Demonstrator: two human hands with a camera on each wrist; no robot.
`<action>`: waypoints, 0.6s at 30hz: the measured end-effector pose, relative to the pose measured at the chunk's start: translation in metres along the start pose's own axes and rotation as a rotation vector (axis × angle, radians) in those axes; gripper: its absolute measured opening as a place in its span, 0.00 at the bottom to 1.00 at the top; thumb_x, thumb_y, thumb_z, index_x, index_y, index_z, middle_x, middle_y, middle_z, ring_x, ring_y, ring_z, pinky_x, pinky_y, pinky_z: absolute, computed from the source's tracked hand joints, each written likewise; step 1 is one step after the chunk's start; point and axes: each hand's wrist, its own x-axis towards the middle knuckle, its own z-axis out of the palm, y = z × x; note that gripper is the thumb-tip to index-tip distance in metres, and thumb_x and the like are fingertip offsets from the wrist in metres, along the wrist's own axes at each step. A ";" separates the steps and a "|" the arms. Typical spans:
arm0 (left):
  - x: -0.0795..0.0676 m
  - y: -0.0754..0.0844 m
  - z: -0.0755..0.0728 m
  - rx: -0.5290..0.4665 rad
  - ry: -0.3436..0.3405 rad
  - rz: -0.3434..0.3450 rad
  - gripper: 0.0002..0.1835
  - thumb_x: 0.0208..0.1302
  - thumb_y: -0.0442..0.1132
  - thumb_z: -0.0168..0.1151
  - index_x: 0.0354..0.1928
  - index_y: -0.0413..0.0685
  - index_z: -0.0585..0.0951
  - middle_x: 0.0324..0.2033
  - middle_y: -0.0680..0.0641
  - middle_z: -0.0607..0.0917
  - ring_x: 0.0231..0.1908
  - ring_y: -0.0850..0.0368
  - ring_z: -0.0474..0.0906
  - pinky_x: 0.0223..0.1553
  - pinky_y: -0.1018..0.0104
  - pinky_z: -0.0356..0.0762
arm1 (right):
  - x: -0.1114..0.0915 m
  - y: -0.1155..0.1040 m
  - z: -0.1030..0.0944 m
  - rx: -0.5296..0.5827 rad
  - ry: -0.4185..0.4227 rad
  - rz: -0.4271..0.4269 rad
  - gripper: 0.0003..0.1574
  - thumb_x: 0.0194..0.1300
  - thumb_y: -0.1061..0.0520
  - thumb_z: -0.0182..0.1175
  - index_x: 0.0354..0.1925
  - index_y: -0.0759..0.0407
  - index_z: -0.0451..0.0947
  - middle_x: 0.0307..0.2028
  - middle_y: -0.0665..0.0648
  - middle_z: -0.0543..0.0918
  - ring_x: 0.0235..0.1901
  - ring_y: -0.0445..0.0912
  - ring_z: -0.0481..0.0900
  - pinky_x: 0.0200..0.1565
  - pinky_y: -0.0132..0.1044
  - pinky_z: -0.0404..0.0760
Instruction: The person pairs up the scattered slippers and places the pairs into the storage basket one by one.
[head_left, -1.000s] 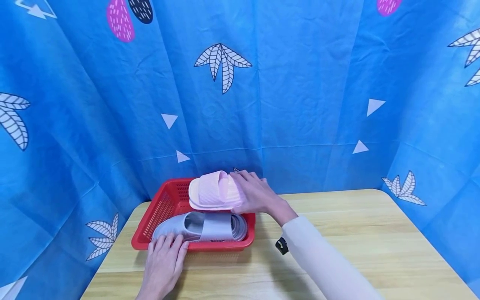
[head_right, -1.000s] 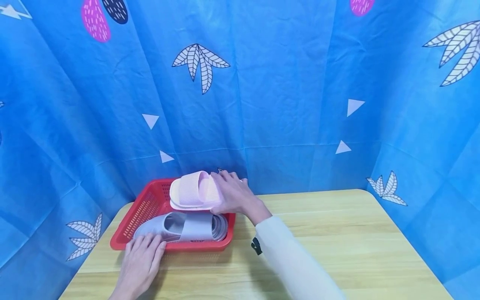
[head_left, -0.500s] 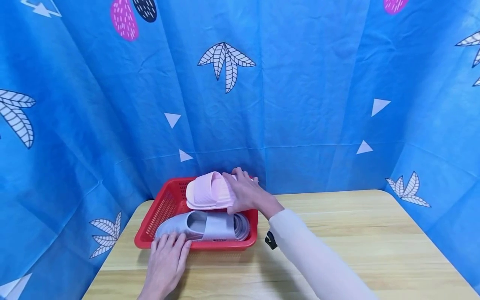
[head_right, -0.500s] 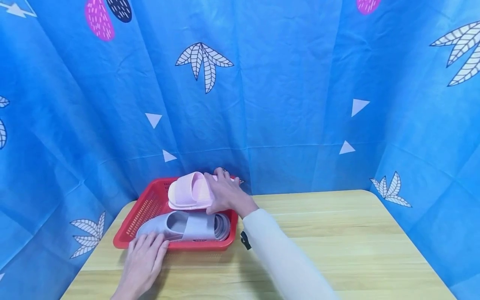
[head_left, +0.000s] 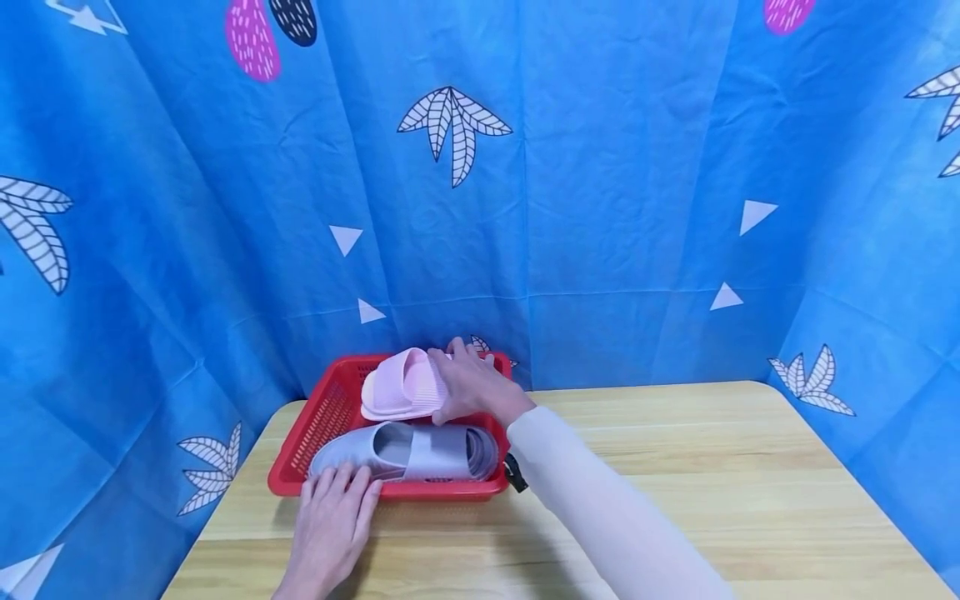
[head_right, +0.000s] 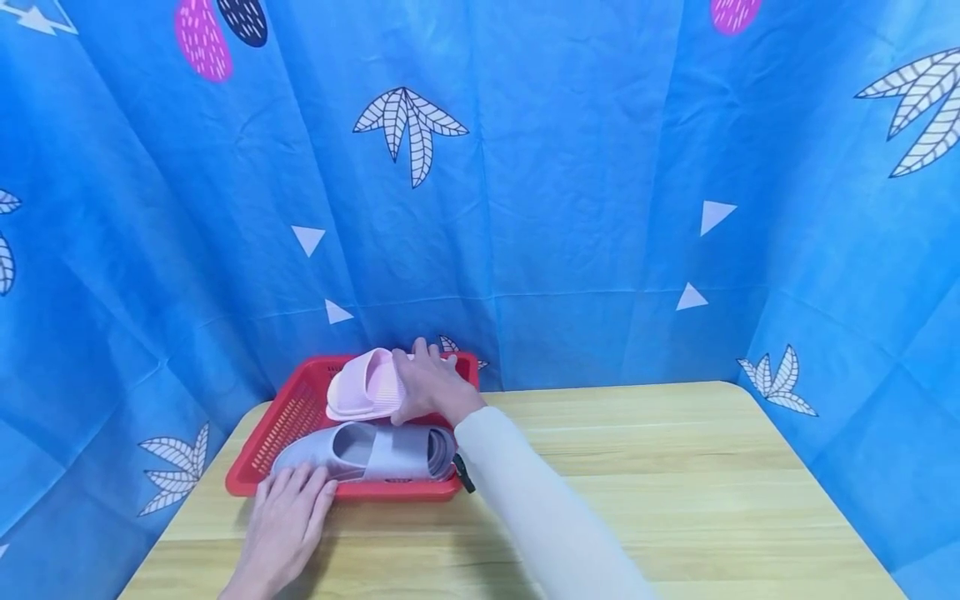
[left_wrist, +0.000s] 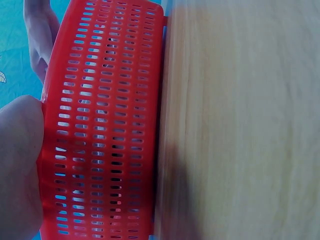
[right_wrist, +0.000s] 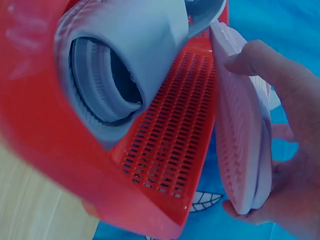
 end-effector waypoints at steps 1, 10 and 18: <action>0.000 0.000 0.000 0.002 -0.004 -0.002 0.27 0.69 0.58 0.46 0.57 0.47 0.78 0.54 0.41 0.77 0.55 0.41 0.65 0.59 0.38 0.53 | 0.002 -0.001 0.000 -0.002 0.002 -0.007 0.66 0.38 0.40 0.77 0.70 0.46 0.54 0.55 0.53 0.64 0.57 0.47 0.61 0.50 0.49 0.76; -0.002 0.001 -0.002 0.003 -0.007 -0.008 0.28 0.68 0.59 0.47 0.57 0.47 0.78 0.54 0.40 0.77 0.56 0.41 0.64 0.59 0.38 0.53 | 0.013 -0.005 0.005 -0.010 -0.039 -0.009 0.59 0.40 0.38 0.75 0.68 0.45 0.61 0.57 0.53 0.67 0.57 0.48 0.64 0.52 0.53 0.73; -0.002 0.002 -0.002 -0.003 0.014 0.002 0.30 0.70 0.61 0.40 0.55 0.47 0.79 0.54 0.40 0.77 0.56 0.40 0.65 0.59 0.38 0.53 | 0.017 0.004 0.013 0.017 -0.116 -0.014 0.59 0.42 0.40 0.74 0.69 0.43 0.59 0.61 0.53 0.65 0.60 0.49 0.62 0.55 0.55 0.71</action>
